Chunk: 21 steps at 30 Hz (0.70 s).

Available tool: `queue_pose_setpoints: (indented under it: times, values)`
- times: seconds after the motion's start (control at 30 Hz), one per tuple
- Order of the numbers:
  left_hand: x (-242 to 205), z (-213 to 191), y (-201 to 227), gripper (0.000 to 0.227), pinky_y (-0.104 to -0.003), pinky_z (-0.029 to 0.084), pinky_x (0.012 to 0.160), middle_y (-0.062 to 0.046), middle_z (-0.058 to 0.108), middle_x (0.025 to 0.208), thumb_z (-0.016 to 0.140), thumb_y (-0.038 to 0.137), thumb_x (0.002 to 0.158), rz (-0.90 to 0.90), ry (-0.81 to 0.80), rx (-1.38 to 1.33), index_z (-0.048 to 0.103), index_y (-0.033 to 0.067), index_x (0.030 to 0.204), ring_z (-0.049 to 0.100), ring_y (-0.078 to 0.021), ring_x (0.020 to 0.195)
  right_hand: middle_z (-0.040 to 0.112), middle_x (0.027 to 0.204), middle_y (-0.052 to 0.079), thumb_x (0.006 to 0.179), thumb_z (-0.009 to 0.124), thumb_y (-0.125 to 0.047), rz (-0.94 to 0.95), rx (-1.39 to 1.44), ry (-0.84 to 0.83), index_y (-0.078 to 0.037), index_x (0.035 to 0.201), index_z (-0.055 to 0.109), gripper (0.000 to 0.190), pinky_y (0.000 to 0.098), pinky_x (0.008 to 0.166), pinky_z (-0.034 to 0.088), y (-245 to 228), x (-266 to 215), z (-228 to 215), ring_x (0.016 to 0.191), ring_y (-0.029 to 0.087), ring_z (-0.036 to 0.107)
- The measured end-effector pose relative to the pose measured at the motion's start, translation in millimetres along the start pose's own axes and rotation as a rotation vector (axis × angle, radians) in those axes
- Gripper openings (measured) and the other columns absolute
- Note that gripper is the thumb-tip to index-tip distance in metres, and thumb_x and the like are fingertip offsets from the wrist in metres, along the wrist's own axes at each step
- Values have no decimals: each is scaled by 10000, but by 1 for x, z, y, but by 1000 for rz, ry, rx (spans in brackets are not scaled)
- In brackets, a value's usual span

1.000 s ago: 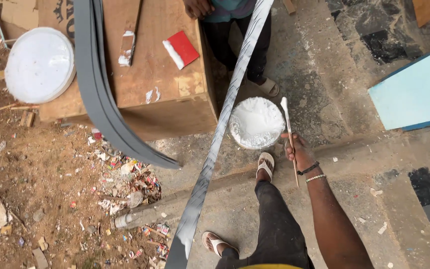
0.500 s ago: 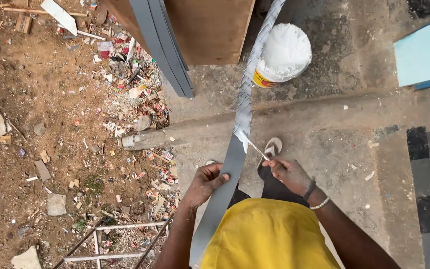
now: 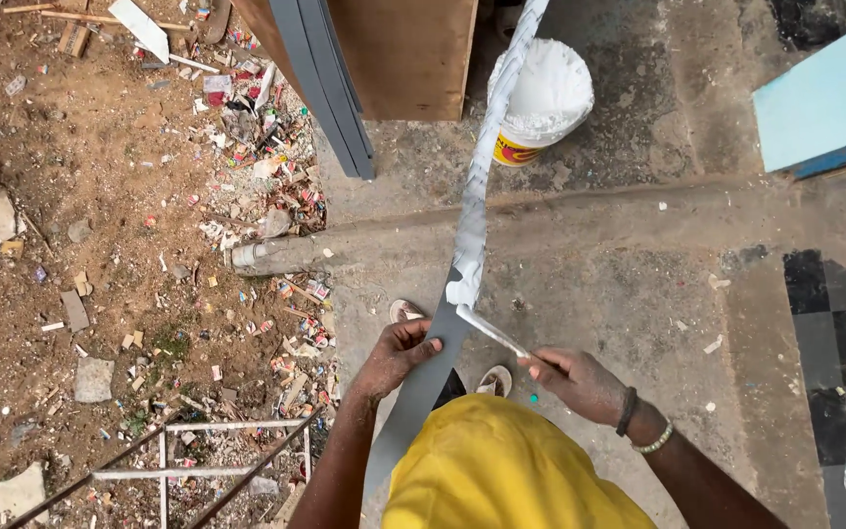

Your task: Applying white adhesive or sealant to a long grey plastic or metal strip using a small wooden stick as an applicator.

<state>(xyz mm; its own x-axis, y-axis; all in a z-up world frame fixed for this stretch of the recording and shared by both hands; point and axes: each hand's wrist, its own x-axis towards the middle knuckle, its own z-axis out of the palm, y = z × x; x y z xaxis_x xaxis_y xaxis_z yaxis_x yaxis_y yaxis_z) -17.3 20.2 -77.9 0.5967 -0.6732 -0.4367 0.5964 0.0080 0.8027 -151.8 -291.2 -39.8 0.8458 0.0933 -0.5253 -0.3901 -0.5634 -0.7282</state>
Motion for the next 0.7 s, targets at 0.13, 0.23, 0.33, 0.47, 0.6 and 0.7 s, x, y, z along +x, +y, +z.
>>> queue_pose_setpoints:
  times: [0.13, 0.23, 0.33, 0.47, 0.6, 0.7]
  values:
    - [-33, 36, -15, 308, -254, 558, 724, -13, 746, 975, 721, 166, 958, 25, 12, -8, 710, -1, 1216, 659, -71, 815, 538, 665, -38, 967, 494, -597, 129, 623, -269, -68, 1220, 740, 636, 230, 509, 484, 22, -19, 15, 557, 62, 530]
    - [-58, 51, -26, 323, -244, 551, 740, -3, 742, 988, 725, 183, 956, 59, 59, 26, 713, 6, 1225, 651, -64, 828, 508, 619, -31, 963, 454, -629, 179, 633, -374, -52, 1168, 743, 677, 220, 450, 442, 48, -33, 47, 497, 57, 481]
    - [-74, 51, -38, 327, -239, 547, 734, -1, 740, 983, 711, 201, 963, 71, 107, 22, 713, 9, 1227, 646, -60, 818, 503, 616, -18, 1001, 467, -616, 145, 624, -477, -22, 1142, 731, 665, 208, 414, 380, 78, -64, 67, 472, 61, 430]
    - [-92, 41, -44, 322, -258, 546, 666, -12, 730, 920, 671, 213, 974, 39, 104, 4, 709, 14, 1224, 642, -77, 740, 611, 683, -5, 1004, 408, -481, 145, 599, -226, -91, 1214, 764, 569, 235, 464, 507, 103, -82, 64, 529, 76, 520]
    - [-107, 37, -39, 304, -264, 559, 675, -5, 733, 931, 672, 189, 974, 44, 101, 63, 707, 7, 1216, 649, -72, 746, 606, 776, -8, 1032, 372, -296, 85, 376, 64, -184, 1404, 646, 475, 248, 597, 500, 52, -34, 26, 627, 76, 530]
    - [-123, 27, -39, 304, -263, 559, 682, -1, 733, 942, 668, 178, 972, 55, 77, 89, 702, 10, 1222, 644, -67, 754, 677, 884, -1, 1012, 432, -199, -8, 179, 138, -172, 1476, 560, 481, 272, 704, 516, 34, 4, 38, 716, 96, 575]
